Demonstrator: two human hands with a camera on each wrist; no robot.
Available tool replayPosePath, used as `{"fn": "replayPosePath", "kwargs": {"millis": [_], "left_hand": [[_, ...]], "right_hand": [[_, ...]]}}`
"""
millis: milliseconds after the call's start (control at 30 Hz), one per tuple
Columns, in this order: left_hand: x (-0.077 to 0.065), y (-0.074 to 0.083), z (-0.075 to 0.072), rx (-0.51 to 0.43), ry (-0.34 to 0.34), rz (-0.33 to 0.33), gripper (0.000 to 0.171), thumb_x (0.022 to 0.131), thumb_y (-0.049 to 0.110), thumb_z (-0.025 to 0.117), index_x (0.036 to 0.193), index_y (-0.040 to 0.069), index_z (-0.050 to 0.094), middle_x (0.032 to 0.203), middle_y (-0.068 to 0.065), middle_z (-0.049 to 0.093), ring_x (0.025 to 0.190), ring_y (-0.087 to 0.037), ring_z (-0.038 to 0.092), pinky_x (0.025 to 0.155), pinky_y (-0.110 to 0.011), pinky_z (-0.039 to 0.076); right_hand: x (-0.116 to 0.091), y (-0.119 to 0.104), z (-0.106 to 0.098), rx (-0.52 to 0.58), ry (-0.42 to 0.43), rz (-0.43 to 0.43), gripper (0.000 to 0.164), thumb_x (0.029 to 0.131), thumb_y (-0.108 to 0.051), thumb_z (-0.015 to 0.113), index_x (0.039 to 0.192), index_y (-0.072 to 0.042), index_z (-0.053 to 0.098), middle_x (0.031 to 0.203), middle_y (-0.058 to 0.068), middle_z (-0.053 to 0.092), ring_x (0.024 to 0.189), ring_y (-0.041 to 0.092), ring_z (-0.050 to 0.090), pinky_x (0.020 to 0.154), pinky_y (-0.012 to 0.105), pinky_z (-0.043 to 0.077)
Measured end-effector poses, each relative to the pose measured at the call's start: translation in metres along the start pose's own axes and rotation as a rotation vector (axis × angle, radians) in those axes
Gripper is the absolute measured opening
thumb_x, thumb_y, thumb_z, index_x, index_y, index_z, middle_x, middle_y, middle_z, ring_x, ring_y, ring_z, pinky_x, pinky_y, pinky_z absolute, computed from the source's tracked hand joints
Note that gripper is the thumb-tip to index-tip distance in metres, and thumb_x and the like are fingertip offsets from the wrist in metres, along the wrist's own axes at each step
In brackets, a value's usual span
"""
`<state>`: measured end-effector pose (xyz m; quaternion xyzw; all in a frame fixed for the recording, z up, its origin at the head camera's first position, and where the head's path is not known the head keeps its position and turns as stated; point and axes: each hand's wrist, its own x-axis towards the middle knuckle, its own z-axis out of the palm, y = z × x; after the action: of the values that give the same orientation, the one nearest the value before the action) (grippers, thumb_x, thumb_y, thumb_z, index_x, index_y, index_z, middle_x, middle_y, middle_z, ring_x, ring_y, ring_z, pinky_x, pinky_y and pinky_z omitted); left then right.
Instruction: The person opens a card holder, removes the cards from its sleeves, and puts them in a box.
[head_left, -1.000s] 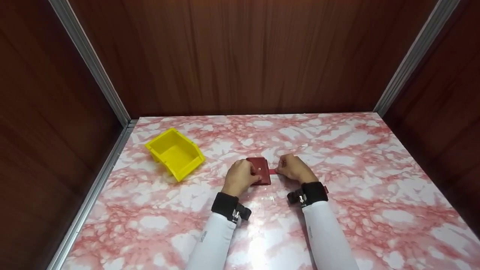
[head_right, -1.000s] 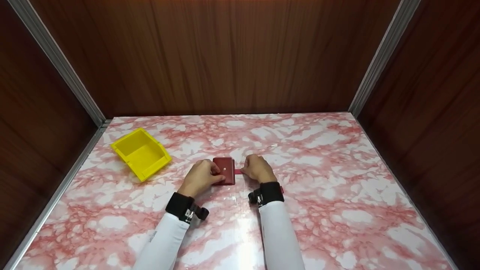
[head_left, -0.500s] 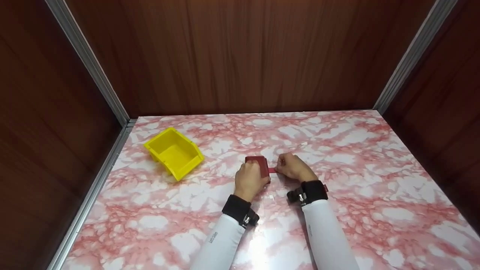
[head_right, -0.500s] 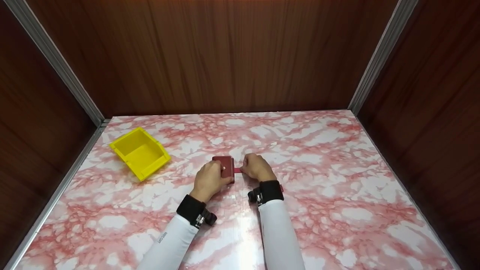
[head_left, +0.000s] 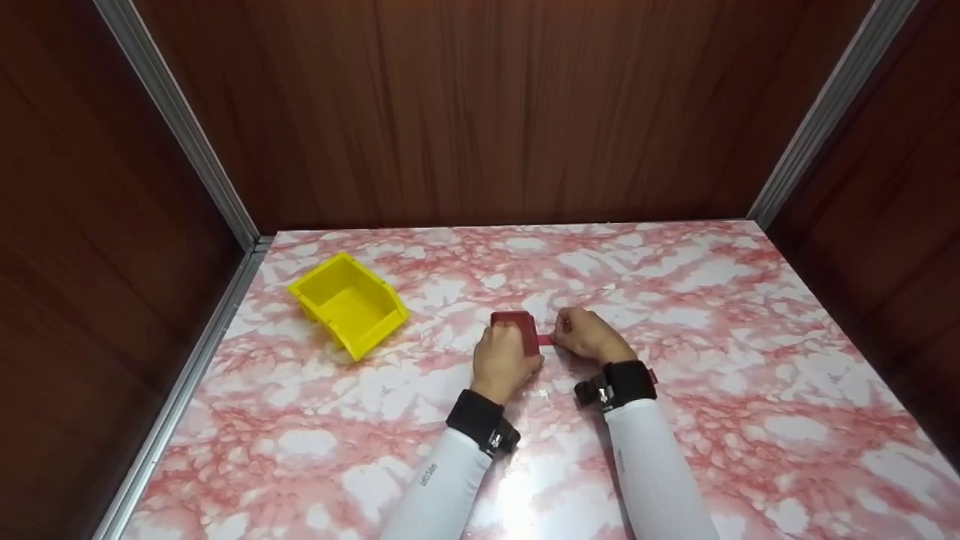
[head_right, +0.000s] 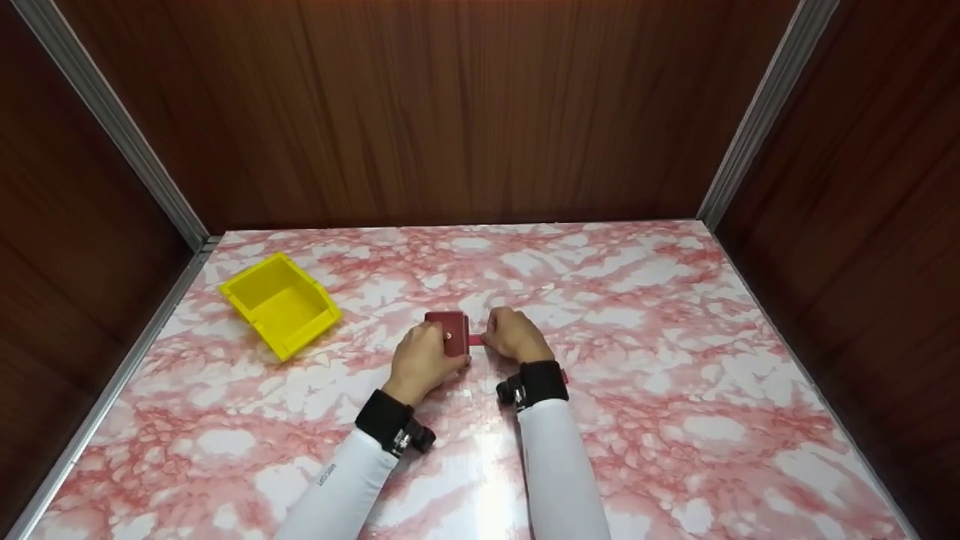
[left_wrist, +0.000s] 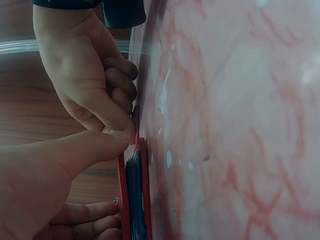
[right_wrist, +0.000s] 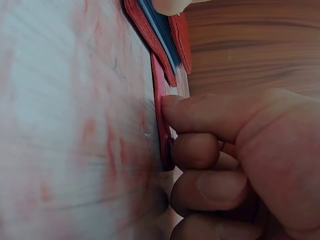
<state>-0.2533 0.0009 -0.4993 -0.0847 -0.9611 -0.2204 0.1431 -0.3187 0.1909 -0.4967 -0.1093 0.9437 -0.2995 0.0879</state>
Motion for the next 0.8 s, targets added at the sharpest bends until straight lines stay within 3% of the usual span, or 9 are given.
{"fn": "replayPosePath", "kwargs": {"millis": [100, 167, 233, 333, 500, 567, 733, 800], "left_hand": [[0.010, -0.018, 0.032, -0.021, 0.028, 0.009, 0.053, 0.077, 0.045, 0.095, 0.104, 0.003, 0.078, 0.103, -0.015, 0.080, 0.097, -0.034, 0.078, 0.082, -0.047, 0.067], [0.012, -0.019, 0.032, -0.047, 0.020, 0.006, 0.048, 0.077, 0.043, 0.095, 0.100, 0.004, 0.078, 0.100, -0.015, 0.081, 0.093, -0.034, 0.080, 0.080, -0.047, 0.067], [0.012, -0.019, 0.030, -0.054, 0.024, 0.011, 0.042, 0.078, 0.041, 0.093, 0.095, 0.006, 0.079, 0.096, -0.013, 0.082, 0.089, -0.032, 0.080, 0.077, -0.045, 0.067], [0.005, -0.004, -0.002, -0.082, -0.013, -0.005, 0.032, 0.081, 0.031, 0.092, 0.091, 0.003, 0.080, 0.092, -0.016, 0.082, 0.087, -0.033, 0.081, 0.076, -0.045, 0.067], [0.008, -0.008, -0.001, -0.115, -0.026, -0.010, 0.032, 0.080, 0.032, 0.091, 0.089, 0.003, 0.079, 0.091, -0.015, 0.081, 0.084, -0.032, 0.080, 0.075, -0.044, 0.066], [0.012, -0.014, 0.010, -0.116, -0.029, -0.011, 0.034, 0.079, 0.034, 0.092, 0.090, 0.004, 0.079, 0.091, -0.015, 0.081, 0.083, -0.031, 0.080, 0.074, -0.046, 0.066], [0.027, -0.039, 0.054, -0.127, -0.025, -0.007, 0.040, 0.077, 0.043, 0.095, 0.090, 0.009, 0.078, 0.088, -0.009, 0.081, 0.078, -0.025, 0.078, 0.071, -0.042, 0.063], [0.027, -0.038, 0.052, -0.140, -0.033, -0.009, 0.037, 0.078, 0.043, 0.093, 0.088, 0.011, 0.078, 0.085, -0.007, 0.080, 0.077, -0.023, 0.077, 0.069, -0.042, 0.062]], "right_hand": [[0.000, 0.000, 0.000, 0.001, -0.008, 0.001, 0.018, 0.099, -0.017, 0.072, 0.087, -0.008, 0.062, 0.075, -0.004, 0.059, 0.075, 0.016, 0.057, 0.071, 0.027, 0.044], [-0.001, 0.000, 0.000, 0.000, -0.011, 0.002, 0.018, 0.099, -0.017, 0.072, 0.087, -0.008, 0.062, 0.076, -0.003, 0.059, 0.076, 0.016, 0.057, 0.072, 0.027, 0.044], [0.000, -0.001, 0.000, -0.003, -0.010, 0.000, 0.019, 0.099, -0.018, 0.072, 0.087, -0.009, 0.061, 0.076, -0.004, 0.059, 0.076, 0.016, 0.057, 0.073, 0.027, 0.044], [0.001, -0.001, 0.000, -0.007, -0.006, -0.005, 0.019, 0.099, -0.018, 0.071, 0.085, -0.010, 0.060, 0.076, -0.004, 0.058, 0.075, 0.015, 0.056, 0.072, 0.027, 0.044], [0.001, -0.002, 0.001, -0.002, -0.009, -0.012, 0.020, 0.099, -0.017, 0.072, 0.085, -0.010, 0.059, 0.074, -0.005, 0.057, 0.072, 0.014, 0.055, 0.070, 0.026, 0.043], [0.001, -0.002, 0.001, -0.002, -0.013, -0.015, 0.020, 0.099, -0.017, 0.071, 0.085, -0.010, 0.059, 0.073, -0.005, 0.057, 0.072, 0.013, 0.055, 0.069, 0.026, 0.043], [0.001, 0.000, 0.001, -0.001, -0.021, -0.014, 0.018, 0.100, -0.017, 0.071, 0.087, -0.009, 0.061, 0.074, -0.005, 0.058, 0.072, 0.013, 0.055, 0.070, 0.026, 0.043], [0.001, 0.000, 0.001, -0.004, -0.020, -0.014, 0.018, 0.100, -0.018, 0.071, 0.088, -0.009, 0.061, 0.074, -0.005, 0.059, 0.072, 0.013, 0.055, 0.070, 0.027, 0.043]]}}
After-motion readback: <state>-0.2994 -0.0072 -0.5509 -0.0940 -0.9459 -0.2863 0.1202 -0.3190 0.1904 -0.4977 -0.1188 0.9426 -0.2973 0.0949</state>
